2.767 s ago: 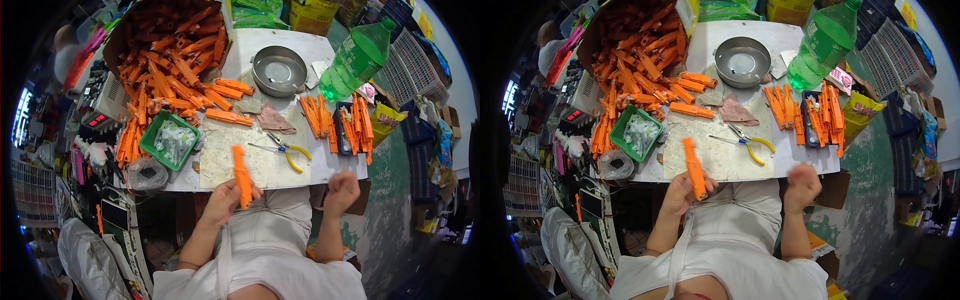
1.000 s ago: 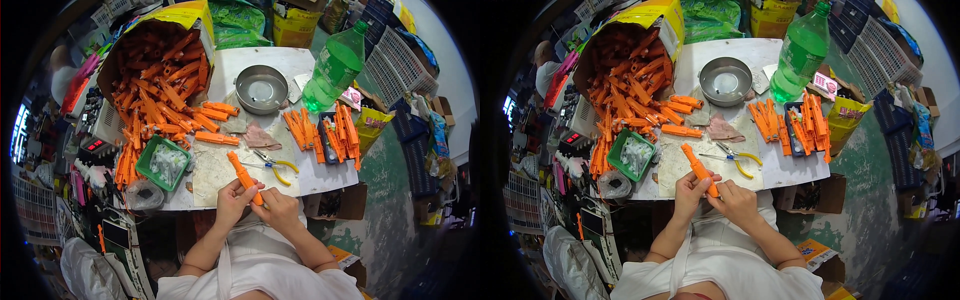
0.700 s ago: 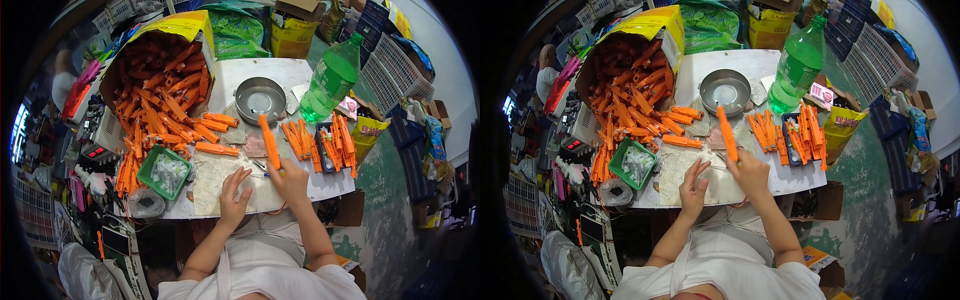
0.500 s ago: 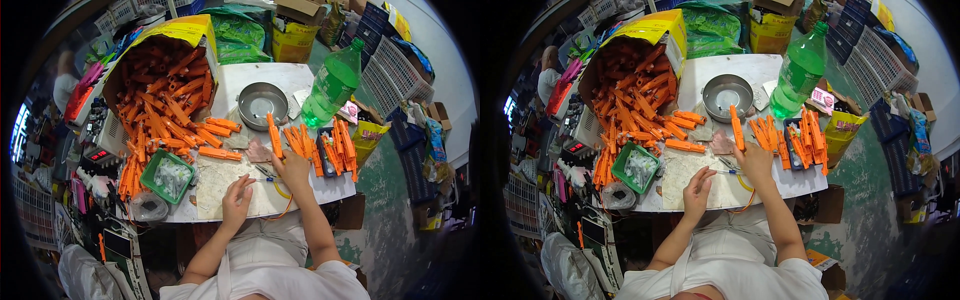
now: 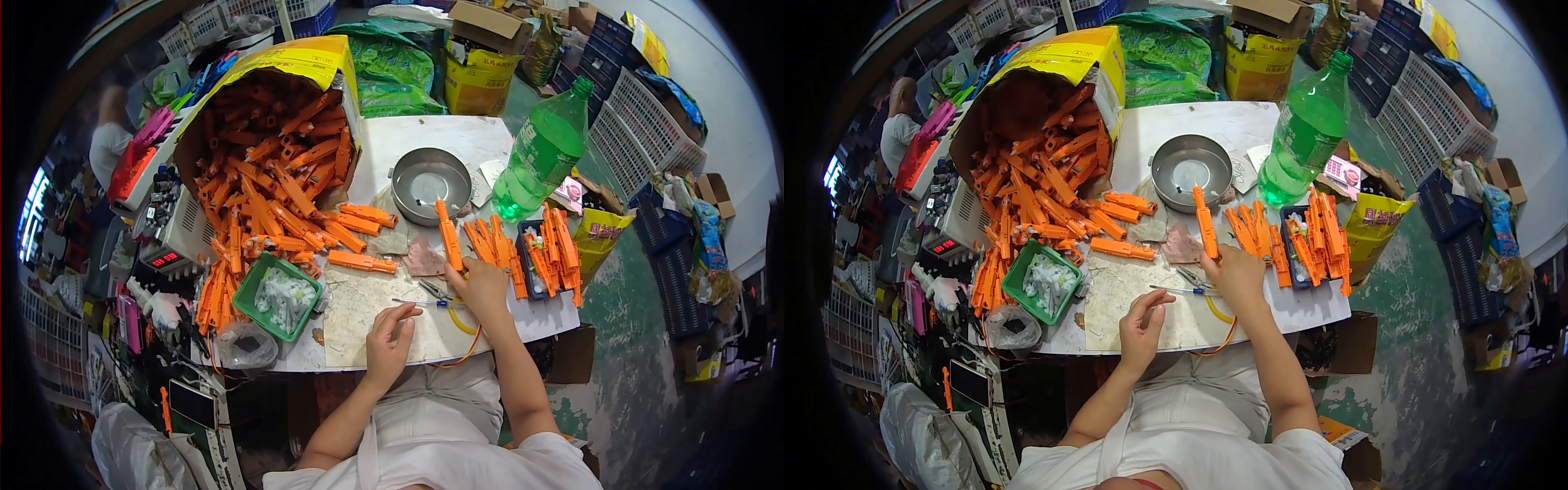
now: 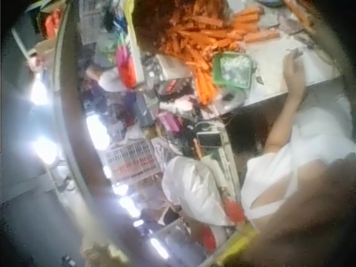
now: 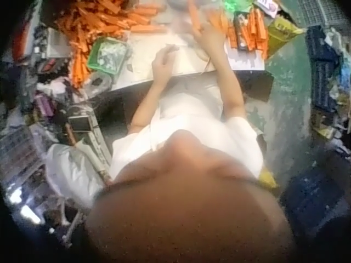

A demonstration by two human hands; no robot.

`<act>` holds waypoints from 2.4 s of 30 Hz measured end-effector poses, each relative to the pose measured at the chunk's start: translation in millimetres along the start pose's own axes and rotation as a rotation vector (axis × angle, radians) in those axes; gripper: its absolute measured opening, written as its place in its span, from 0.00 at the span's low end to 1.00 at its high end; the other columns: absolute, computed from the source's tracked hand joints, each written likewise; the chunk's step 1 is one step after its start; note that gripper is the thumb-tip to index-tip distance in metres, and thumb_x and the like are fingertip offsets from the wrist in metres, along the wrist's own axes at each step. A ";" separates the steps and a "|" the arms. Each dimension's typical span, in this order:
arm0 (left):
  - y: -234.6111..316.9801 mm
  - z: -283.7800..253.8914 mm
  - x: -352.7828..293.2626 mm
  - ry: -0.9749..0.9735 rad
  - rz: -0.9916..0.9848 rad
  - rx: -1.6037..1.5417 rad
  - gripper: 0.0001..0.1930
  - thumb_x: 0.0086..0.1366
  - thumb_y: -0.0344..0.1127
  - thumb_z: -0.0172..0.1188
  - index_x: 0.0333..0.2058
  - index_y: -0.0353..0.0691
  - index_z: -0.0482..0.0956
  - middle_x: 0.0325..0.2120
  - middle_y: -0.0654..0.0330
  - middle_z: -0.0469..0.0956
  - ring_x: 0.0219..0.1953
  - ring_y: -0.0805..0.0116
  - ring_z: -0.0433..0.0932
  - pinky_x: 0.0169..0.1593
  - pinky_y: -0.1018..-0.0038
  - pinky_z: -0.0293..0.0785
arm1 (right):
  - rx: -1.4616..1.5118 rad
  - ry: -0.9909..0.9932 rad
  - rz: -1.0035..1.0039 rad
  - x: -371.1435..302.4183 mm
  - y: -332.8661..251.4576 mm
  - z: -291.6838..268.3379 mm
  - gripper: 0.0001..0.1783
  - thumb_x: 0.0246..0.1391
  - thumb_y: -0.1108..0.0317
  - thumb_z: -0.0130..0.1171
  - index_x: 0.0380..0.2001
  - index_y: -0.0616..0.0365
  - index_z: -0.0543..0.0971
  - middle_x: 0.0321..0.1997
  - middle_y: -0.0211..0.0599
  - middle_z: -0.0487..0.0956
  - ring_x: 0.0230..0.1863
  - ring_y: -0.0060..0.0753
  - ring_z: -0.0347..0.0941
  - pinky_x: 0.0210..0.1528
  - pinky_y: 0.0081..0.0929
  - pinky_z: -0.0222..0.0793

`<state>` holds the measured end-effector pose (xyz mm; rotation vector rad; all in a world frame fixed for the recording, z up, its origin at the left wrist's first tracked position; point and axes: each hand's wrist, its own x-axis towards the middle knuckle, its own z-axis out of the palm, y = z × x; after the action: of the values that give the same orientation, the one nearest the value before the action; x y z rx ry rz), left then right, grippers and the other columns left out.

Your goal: The person assembles small orange plastic components for toy guns using a soldering iron and pliers.

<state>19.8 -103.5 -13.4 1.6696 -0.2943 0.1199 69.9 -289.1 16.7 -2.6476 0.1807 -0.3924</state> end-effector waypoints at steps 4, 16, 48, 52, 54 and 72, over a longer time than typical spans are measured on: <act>-0.8 -0.3 0.9 0.002 0.009 0.008 0.12 0.64 0.31 0.53 0.44 0.34 0.76 0.36 0.57 0.80 0.43 0.64 0.74 0.48 0.72 0.69 | -0.001 0.001 0.000 1.1 -1.9 -0.5 0.20 0.50 0.48 0.57 0.22 0.55 0.79 0.17 0.40 0.77 0.21 0.44 0.75 0.26 0.42 0.65; -7.9 -2.6 -0.2 -0.034 0.055 0.075 0.13 0.66 0.33 0.51 0.46 0.33 0.74 0.39 0.57 0.78 0.41 0.73 0.76 0.44 0.79 0.71 | 0.003 0.052 -0.033 1.6 0.4 6.2 0.21 0.49 0.47 0.57 0.20 0.55 0.80 0.17 0.43 0.76 0.21 0.46 0.75 0.25 0.42 0.65; 17.7 -194.5 -155.0 -0.310 -0.435 0.843 0.29 0.59 0.39 0.61 0.58 0.41 0.64 0.44 0.50 0.76 0.47 0.54 0.76 0.51 0.69 0.69 | 0.668 -0.481 -0.358 -118.5 -55.7 -17.3 0.12 0.46 0.62 0.66 0.27 0.60 0.79 0.24 0.35 0.79 0.23 0.30 0.74 0.26 0.23 0.69; 43.7 -191.0 -129.2 -0.411 -0.429 0.634 0.26 0.59 0.38 0.61 0.55 0.39 0.68 0.46 0.50 0.75 0.49 0.53 0.74 0.52 0.66 0.68 | 0.780 -0.491 -0.281 -119.5 -53.0 -24.1 0.10 0.50 0.65 0.63 0.26 0.61 0.79 0.24 0.35 0.78 0.23 0.26 0.72 0.26 0.20 0.65; 63.7 -168.4 -91.3 -0.429 -0.298 0.414 0.24 0.59 0.38 0.61 0.53 0.38 0.70 0.46 0.51 0.75 0.49 0.53 0.73 0.53 0.65 0.67 | 0.832 -0.476 -0.269 -121.9 -50.9 -29.9 0.09 0.51 0.66 0.62 0.26 0.62 0.78 0.23 0.35 0.77 0.23 0.25 0.72 0.25 0.20 0.65; 39.4 -51.1 98.4 -0.327 0.555 0.845 0.13 0.53 0.30 0.62 0.38 0.34 0.77 0.31 0.59 0.77 0.43 0.64 0.74 0.57 0.67 0.61 | 0.675 0.048 -0.033 -118.5 -12.8 -40.8 0.15 0.47 0.61 0.66 0.25 0.62 0.75 0.24 0.34 0.75 0.24 0.26 0.71 0.25 0.21 0.65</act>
<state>108.8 -68.7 55.3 2.4003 -1.0660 0.4327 -54.4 -272.2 28.5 -1.9796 0.0104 -0.4352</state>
